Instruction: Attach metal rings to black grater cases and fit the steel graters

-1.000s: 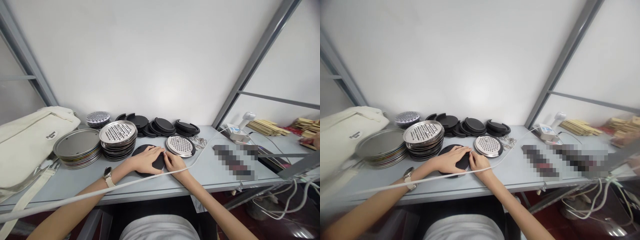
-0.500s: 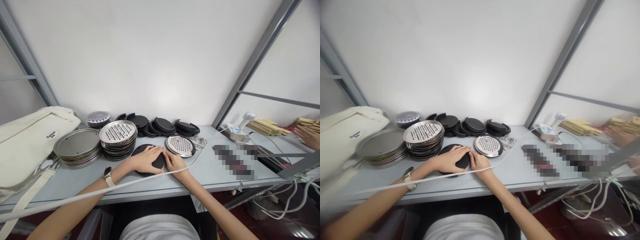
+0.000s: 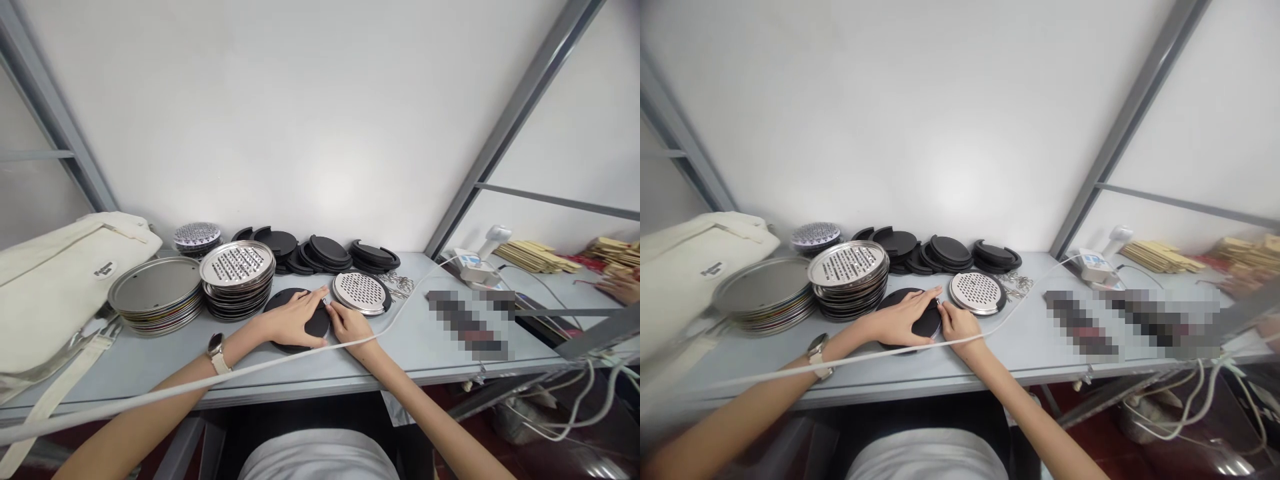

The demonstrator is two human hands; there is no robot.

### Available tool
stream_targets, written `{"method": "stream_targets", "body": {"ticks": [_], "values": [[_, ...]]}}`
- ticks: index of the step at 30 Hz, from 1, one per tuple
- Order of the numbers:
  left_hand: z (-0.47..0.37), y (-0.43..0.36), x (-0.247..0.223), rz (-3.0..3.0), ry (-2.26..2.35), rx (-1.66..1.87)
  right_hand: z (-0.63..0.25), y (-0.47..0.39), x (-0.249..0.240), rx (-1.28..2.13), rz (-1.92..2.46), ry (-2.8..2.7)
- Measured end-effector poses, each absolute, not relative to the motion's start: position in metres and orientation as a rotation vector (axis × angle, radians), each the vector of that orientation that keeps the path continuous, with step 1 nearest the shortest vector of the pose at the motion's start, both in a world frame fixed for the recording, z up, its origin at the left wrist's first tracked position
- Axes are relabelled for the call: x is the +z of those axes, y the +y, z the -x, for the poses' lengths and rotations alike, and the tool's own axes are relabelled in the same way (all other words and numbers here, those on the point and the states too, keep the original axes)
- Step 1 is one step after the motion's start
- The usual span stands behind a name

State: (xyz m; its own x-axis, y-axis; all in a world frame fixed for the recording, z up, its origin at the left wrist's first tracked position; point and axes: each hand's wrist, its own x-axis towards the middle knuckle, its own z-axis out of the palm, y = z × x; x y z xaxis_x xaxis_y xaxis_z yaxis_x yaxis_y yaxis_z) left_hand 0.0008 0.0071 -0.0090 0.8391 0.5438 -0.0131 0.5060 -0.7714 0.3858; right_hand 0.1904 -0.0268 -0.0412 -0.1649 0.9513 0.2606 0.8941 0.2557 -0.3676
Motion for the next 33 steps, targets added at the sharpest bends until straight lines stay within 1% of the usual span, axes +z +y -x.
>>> {"method": "stream_targets", "body": {"ticks": [5, 18, 33], "values": [[0.0, 0.011, -0.015, -2.67, 0.754, 0.134, -0.191, -0.023, -0.044, 0.177, 1.701, -2.111], [-0.001, 0.01, -0.014, -2.7, 0.746, 0.175, -0.192, -0.017, -0.045, 0.165, 1.748, -2.115], [-0.001, 0.009, -0.013, -2.698, 0.757, 0.181, -0.196, -0.015, -0.047, 0.264, 1.703, -2.123]]}}
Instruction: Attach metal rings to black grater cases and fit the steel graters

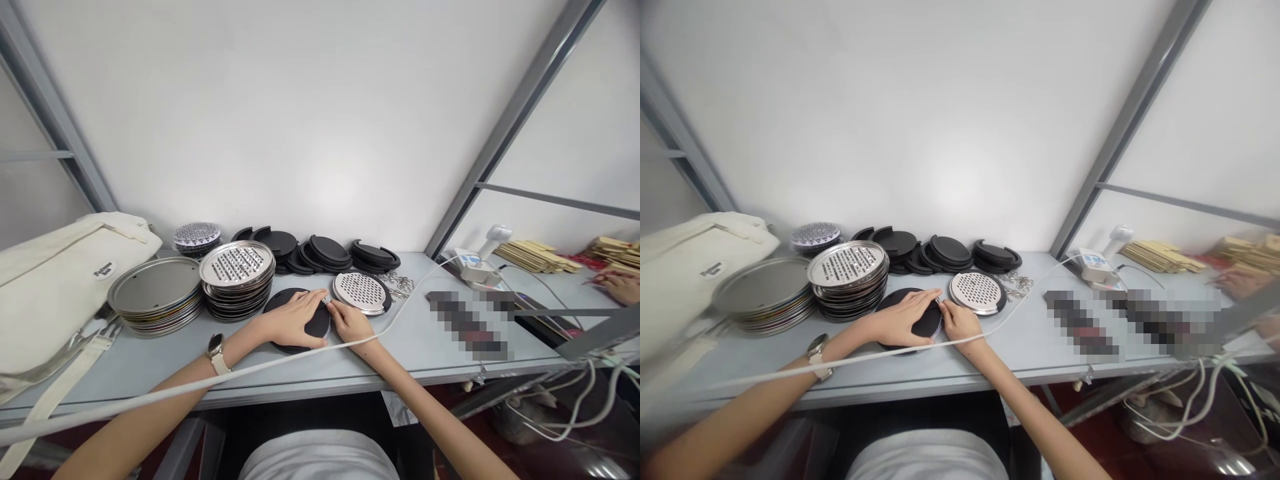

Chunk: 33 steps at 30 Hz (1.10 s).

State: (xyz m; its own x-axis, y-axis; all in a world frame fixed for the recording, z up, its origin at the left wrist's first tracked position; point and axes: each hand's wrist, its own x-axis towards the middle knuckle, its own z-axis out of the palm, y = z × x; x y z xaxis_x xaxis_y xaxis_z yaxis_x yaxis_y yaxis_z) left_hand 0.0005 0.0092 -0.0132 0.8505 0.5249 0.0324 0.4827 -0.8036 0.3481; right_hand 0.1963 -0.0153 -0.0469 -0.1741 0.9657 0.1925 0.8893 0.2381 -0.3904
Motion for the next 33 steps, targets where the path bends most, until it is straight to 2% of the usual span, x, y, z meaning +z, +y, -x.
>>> {"method": "stream_targets", "body": {"ticks": [22, 33], "values": [[-0.003, 0.006, -0.01, -2.653, 0.789, 0.262, -0.196, -0.017, -0.048, 0.317, 1.562, -2.092], [-0.004, 0.007, -0.013, -2.649, 0.789, 0.28, -0.193, -0.022, -0.047, 0.239, 1.544, -2.072]]}}
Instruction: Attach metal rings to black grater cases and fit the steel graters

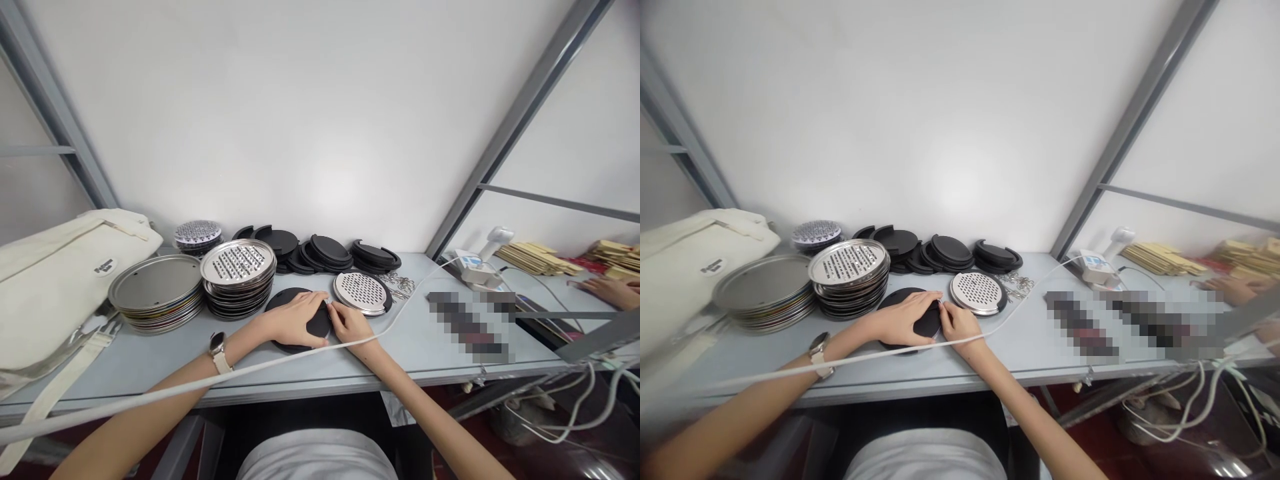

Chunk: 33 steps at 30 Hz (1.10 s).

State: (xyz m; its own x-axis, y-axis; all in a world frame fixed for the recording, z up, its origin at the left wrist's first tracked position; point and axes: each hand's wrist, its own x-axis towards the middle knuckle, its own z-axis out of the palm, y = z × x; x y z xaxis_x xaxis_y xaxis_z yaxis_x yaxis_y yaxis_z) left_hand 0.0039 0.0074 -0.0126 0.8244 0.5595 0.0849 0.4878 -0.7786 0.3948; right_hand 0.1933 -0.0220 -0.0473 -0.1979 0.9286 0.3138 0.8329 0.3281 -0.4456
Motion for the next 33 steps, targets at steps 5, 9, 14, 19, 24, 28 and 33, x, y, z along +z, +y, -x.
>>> {"method": "stream_targets", "body": {"ticks": [5, 9, 14, 19, 24, 28, 33], "values": [[-0.0036, 0.0095, -0.0147, -2.67, 0.777, 0.236, -0.1924, -0.0244, -0.0472, 0.22, 1.568, -2.077], [-0.0038, 0.0095, -0.0153, -2.684, 0.758, 0.287, -0.1923, -0.0248, -0.048, 0.223, 1.569, -2.078], [-0.0042, 0.0096, -0.0166, -2.674, 0.725, 0.341, -0.1926, -0.0232, -0.048, 0.229, 1.591, -2.077], [-0.0007, 0.0089, -0.0165, -2.664, 0.725, 0.282, -0.1923, -0.0227, -0.0471, 0.219, 1.603, -2.079], [0.0023, 0.0047, -0.0123, -2.627, 0.691, 0.31, -0.1924, -0.0227, -0.0471, 0.221, 1.598, -2.089], [0.002, 0.0038, -0.0123, -2.607, 0.703, 0.303, -0.1932, -0.0224, -0.0484, 0.224, 1.577, -2.102], [0.0021, 0.0061, -0.0163, -2.6, 0.705, 0.31, -0.1937, -0.0228, -0.0486, 0.238, 1.527, -2.107]]}}
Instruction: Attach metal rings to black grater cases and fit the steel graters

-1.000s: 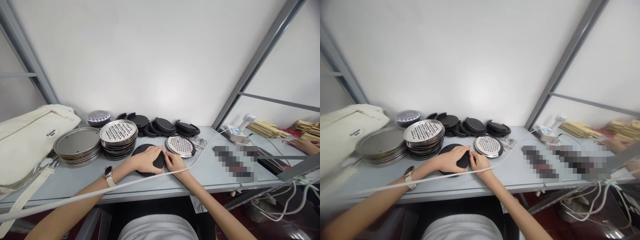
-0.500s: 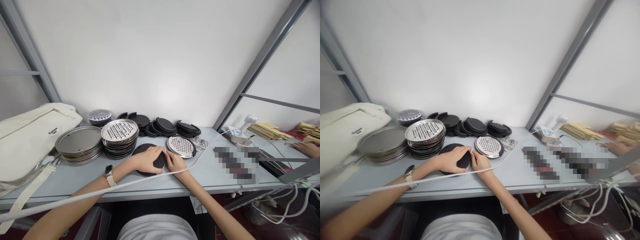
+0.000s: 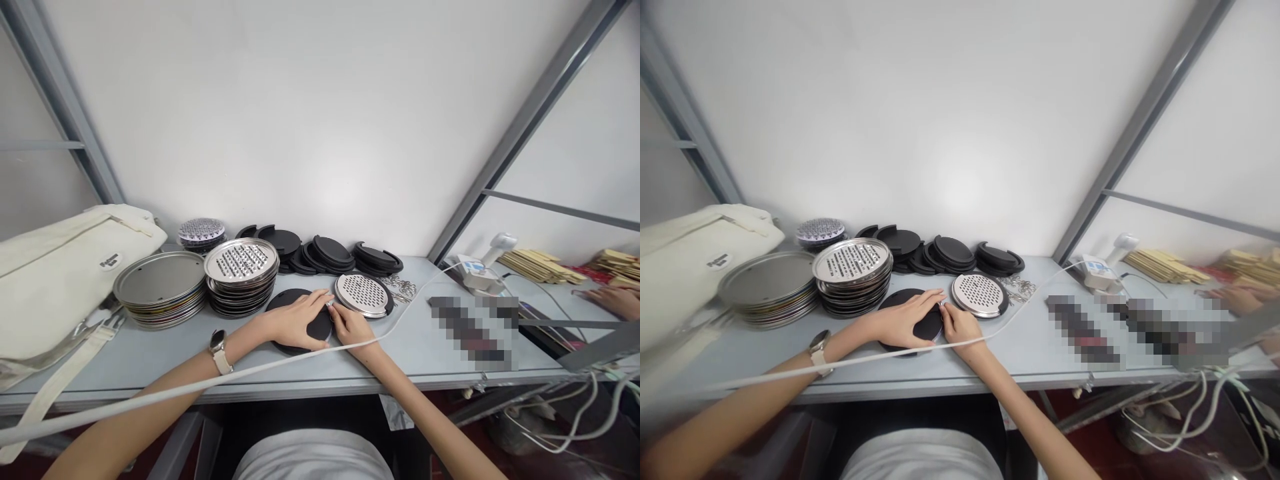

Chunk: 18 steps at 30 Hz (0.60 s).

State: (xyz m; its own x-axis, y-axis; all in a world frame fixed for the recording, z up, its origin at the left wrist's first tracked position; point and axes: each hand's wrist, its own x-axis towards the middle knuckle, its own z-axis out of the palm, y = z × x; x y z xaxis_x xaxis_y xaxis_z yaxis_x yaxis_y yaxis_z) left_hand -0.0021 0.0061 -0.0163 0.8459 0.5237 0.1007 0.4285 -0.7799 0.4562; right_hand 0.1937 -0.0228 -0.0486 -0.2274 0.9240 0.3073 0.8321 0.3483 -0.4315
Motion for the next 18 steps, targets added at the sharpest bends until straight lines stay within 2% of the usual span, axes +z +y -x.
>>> {"method": "stream_targets", "body": {"ticks": [18], "values": [[0.0001, 0.0068, -0.0154, -2.646, 0.682, 0.297, -0.1937, -0.024, -0.0493, 0.286, 1.477, -2.07]]}}
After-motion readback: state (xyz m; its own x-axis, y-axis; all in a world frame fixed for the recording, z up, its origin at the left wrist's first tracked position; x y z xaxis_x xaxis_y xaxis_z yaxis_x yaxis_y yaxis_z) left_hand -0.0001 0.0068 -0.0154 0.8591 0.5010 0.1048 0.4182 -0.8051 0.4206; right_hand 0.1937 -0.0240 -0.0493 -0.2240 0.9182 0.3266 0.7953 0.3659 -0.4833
